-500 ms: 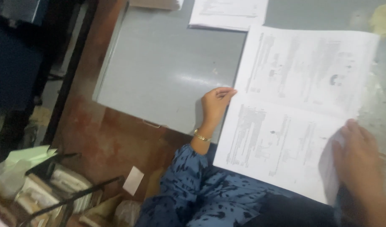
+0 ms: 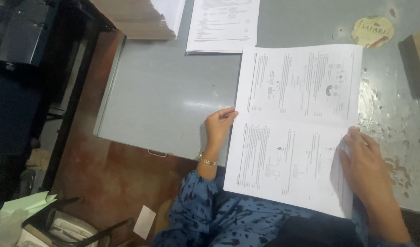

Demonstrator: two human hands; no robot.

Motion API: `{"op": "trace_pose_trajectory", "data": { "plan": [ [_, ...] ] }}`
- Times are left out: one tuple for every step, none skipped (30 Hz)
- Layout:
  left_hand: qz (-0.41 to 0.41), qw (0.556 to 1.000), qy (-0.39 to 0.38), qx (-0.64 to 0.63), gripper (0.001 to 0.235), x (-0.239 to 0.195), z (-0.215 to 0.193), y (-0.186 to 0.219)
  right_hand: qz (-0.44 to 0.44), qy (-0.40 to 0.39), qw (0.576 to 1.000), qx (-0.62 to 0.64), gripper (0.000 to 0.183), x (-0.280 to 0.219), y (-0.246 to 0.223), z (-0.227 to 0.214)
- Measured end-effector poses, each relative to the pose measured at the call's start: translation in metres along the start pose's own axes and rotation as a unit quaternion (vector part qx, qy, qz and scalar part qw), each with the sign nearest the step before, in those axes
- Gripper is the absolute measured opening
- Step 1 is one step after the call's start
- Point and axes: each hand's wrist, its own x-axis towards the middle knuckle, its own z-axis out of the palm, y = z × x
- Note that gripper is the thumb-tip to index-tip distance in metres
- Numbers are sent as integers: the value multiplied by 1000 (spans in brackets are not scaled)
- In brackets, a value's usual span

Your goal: Manually folding and creasing individual printed paper sheets from a stack using a wooden block tool.

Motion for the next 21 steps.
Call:
{"op": "trace_pose_trajectory", "data": {
  "plan": [
    [3, 1000, 2, -1, 31, 0, 1, -2, -2, 3, 1000, 0, 52, 0, 1, 1],
    [11, 1000, 3, -4, 29, 1, 1, -4, 9, -3, 1000, 9, 53, 1, 2, 2],
    [18, 1000, 3, -5, 28, 1, 2, -6, 20, -10, 1000, 17, 53, 0, 3, 3],
    [19, 1000, 4, -6, 28, 4, 1, -7, 19, -8, 1000, 17, 53, 1, 6, 7],
    [23, 1000, 3, -3, 28, 4, 1, -9, 2, 9, 1000, 15, 50, 0, 11, 11],
    [28, 1000, 2, 0, 28, 5, 2, -11, -15, 27, 999, 12, 48, -1, 15, 15],
    [27, 1000, -1, -1, 28, 5, 1, -11, -11, 27, 1000, 11, 48, 0, 10, 9],
    [27, 1000, 2, -1, 28, 5, 1, -11, 5, 2, 1000, 12, 50, 2, 4, 3],
    [28, 1000, 2, 1, 27, 6, 2, -10, 24, -23, 999, 15, 51, 2, -2, -3],
    [29, 1000, -4, 1, 27, 6, 2, -10, 30, -21, 999, 15, 51, 2, -2, -2],
    [24, 1000, 0, -4, 25, 6, 2, -10, 31, -26, 999, 18, 50, 3, -1, -3],
    [19, 1000, 4, -9, 23, 6, 2, -10, 32, -30, 999, 22, 49, 3, -1, -3],
    [19, 1000, 3, -11, 23, 4, 2, -8, 33, -30, 999, 20, 49, 4, 2, -2],
    [16, 1000, 1, -7, 23, 2, 1, -6, 23, -30, 999, 17, 50, 4, 5, 0],
    [16, 1000, -3, -1, 23, 2, 0, -3, 15, -29, 999, 16, 51, 4, 7, 3],
    [17, 1000, -4, 0, 23, 3, 0, -4, 17, -27, 999, 17, 51, 5, 5, 0],
    [18, 1000, -2, 2, 22, 3, 1, -6, 25, -37, 999, 23, 51, 4, 3, -3],
    [19, 1000, 0, 4, 21, 4, 1, -8, 34, -46, 998, 29, 52, 4, 0, -5],
    [19, 1000, -1, 4, 21, 4, 1, -6, 35, -46, 998, 29, 52, 4, -3, -9],
    [10, 1000, -3, 3, 21, 3, 0, -5, 48, -60, 997, 32, 51, 4, -6, -12],
    [2, 1000, -4, 1, 20, 3, 0, -4, 60, -73, 995, 35, 51, 5, -10, -16]
  ]
}}
